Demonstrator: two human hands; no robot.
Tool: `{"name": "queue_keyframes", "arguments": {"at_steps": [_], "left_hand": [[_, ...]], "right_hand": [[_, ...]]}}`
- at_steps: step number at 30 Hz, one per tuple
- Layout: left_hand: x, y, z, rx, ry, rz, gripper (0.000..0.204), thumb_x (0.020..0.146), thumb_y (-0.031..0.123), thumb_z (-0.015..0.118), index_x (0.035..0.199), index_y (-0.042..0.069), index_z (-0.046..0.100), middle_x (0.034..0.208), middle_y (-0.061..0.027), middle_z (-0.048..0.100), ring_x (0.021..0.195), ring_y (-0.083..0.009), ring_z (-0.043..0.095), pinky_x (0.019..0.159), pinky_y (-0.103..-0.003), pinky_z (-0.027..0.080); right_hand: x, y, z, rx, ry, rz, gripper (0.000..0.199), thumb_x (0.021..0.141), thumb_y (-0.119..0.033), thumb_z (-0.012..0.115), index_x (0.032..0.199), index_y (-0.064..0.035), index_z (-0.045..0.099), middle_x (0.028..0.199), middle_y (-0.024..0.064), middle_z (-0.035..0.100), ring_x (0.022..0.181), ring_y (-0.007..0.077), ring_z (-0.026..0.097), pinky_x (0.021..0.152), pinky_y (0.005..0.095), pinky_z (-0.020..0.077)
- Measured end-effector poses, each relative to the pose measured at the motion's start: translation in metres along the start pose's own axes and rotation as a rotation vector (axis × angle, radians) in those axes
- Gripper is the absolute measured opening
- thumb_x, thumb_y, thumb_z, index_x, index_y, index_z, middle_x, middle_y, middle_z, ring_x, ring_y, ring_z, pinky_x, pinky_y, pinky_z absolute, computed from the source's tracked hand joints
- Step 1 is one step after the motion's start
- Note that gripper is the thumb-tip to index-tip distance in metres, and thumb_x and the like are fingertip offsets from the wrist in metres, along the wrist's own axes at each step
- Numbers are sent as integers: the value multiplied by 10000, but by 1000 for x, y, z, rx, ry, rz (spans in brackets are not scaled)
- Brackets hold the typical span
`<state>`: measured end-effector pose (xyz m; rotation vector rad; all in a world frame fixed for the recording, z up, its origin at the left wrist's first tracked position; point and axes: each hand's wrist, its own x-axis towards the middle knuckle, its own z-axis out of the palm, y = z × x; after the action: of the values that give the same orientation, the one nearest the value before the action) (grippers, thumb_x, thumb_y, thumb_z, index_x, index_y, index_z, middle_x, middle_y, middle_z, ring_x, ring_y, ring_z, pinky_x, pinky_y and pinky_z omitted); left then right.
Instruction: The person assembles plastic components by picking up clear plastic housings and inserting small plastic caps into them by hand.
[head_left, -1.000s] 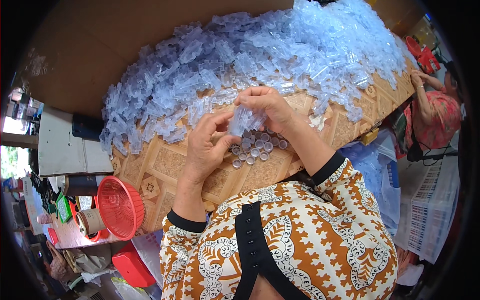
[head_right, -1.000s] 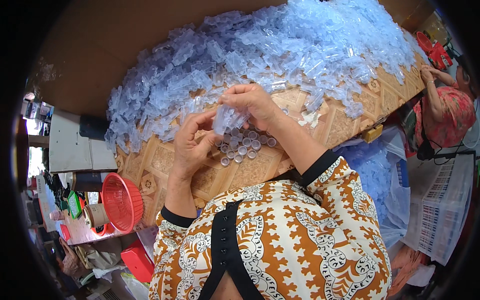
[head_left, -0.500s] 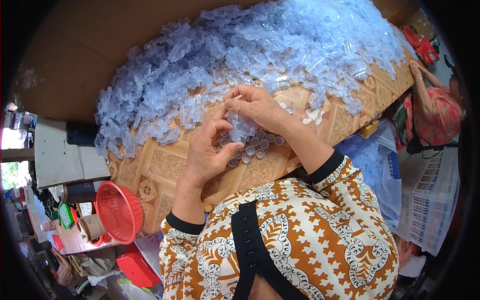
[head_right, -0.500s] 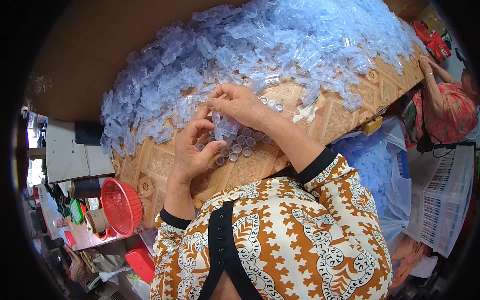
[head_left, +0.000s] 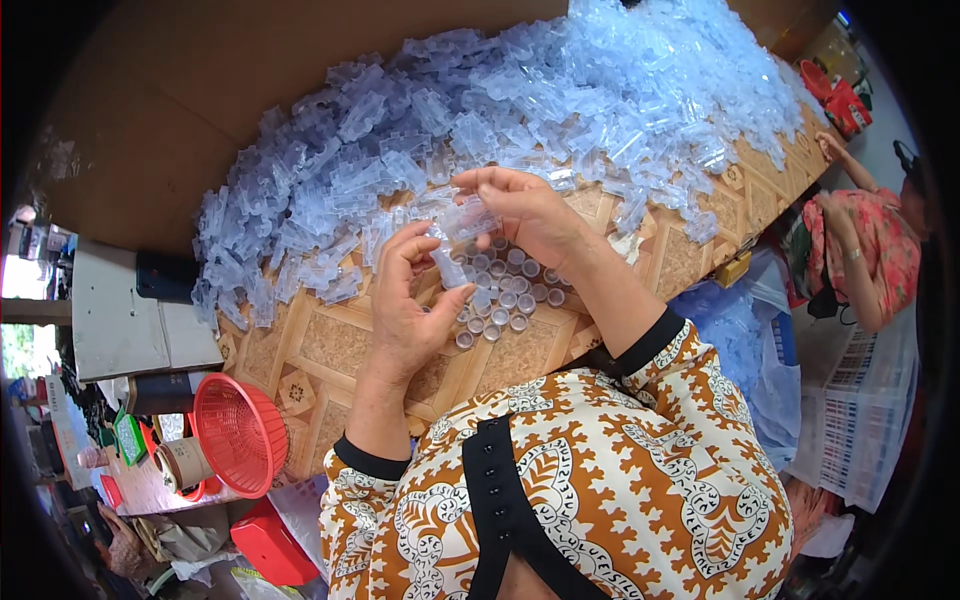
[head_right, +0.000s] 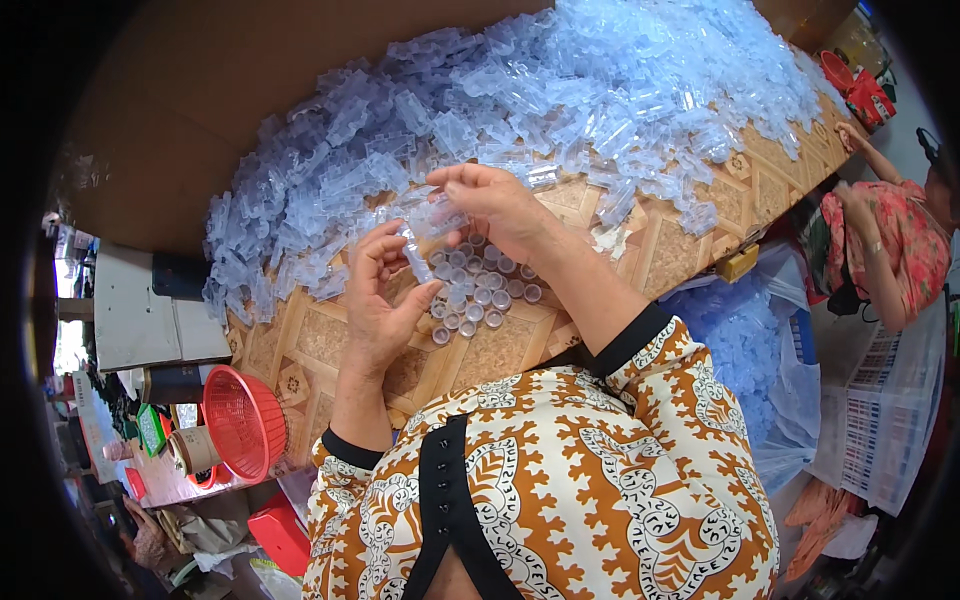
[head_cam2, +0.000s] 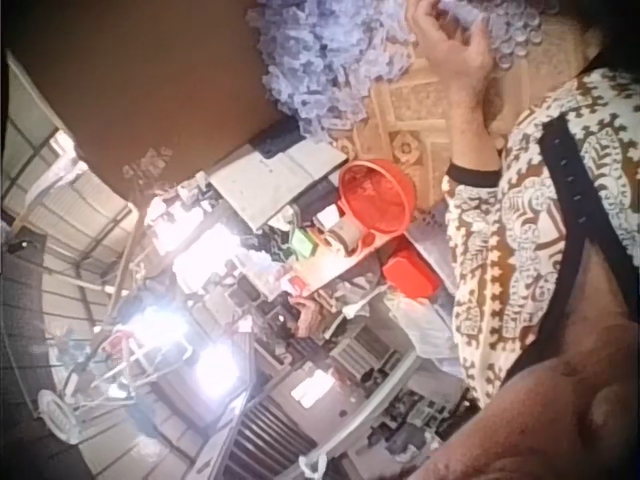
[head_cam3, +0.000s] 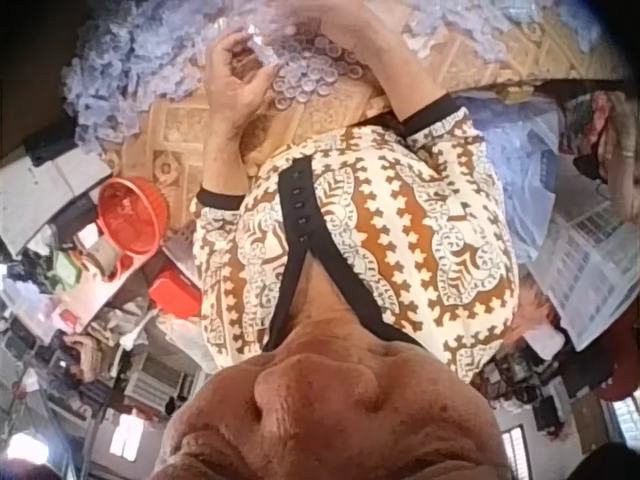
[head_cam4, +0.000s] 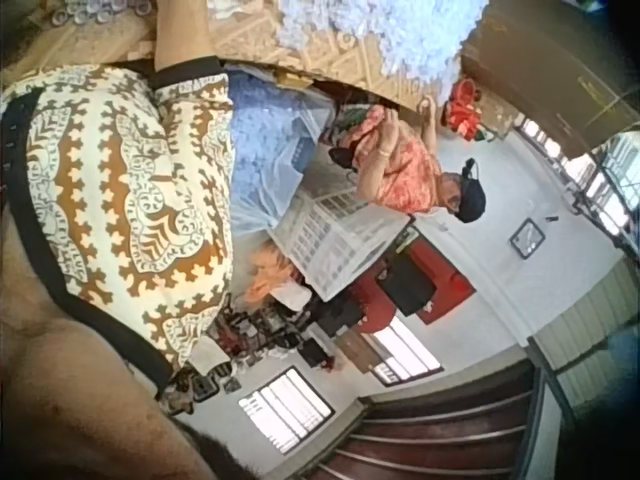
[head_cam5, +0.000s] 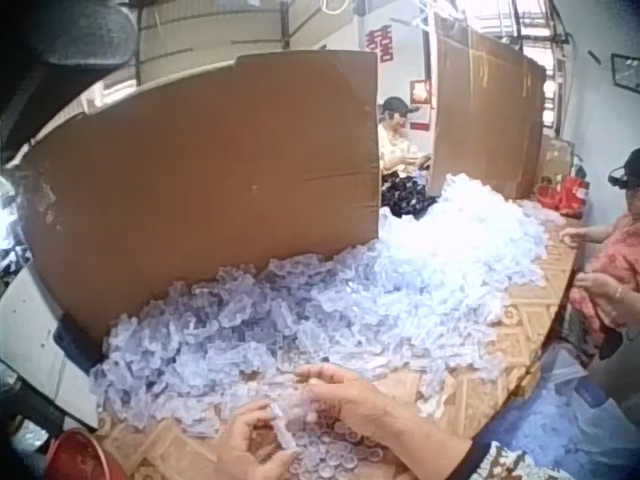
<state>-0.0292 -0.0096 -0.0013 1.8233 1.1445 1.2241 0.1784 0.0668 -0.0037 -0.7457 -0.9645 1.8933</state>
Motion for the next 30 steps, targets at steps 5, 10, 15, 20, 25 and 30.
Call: {"name": "queue_keyframes", "arguments": {"at_steps": [5,10,15,20,25,30], "left_hand": [[1,-1,2,-6,63,-22,578,771,38,817,1261,9,512,1396,-170,495,1142,-228,606,960,-338,524],[1,-8,0,-71,94,-35,608,766,20,814,1291,3,509,1413,-165,480,1154,-219,605,973,-340,525],[3,-1,1,-252,20,-2,615,766,-6,797,1311,1,513,1423,-163,469,1185,-212,595,1002,-340,516],[3,0,1,-285,16,-19,607,761,-7,797,1307,6,533,1422,-157,473,1194,-210,592,1003,-339,516],[2,3,-2,-126,27,-37,588,803,-1,781,1327,-1,515,1461,-142,437,1214,-197,566,1038,-341,488],[2,2,-2,-50,41,0,597,796,-4,780,1331,3,514,1453,-146,441,1207,-202,573,1025,-345,499]], "right_hand": [[-8,-5,12,-9,14,-62,421,876,-30,664,1287,17,589,1174,101,651,999,181,665,819,320,568],[-7,-5,1,-91,-74,-110,401,861,-32,697,1255,-7,627,1167,85,671,993,159,665,814,305,560],[-6,-7,4,-15,-224,-56,401,848,-17,698,1245,-21,647,1131,59,686,899,134,658,764,296,554],[-3,2,12,-99,-116,-98,388,873,-38,706,1255,-29,639,1097,49,684,851,109,645,669,259,546],[0,-14,8,-191,4,-137,382,885,-15,676,1265,-26,636,1151,56,673,980,134,642,809,271,548],[1,-15,15,-226,-99,-104,381,883,-39,686,1261,-24,643,1125,57,682,947,120,639,795,272,549]]}}
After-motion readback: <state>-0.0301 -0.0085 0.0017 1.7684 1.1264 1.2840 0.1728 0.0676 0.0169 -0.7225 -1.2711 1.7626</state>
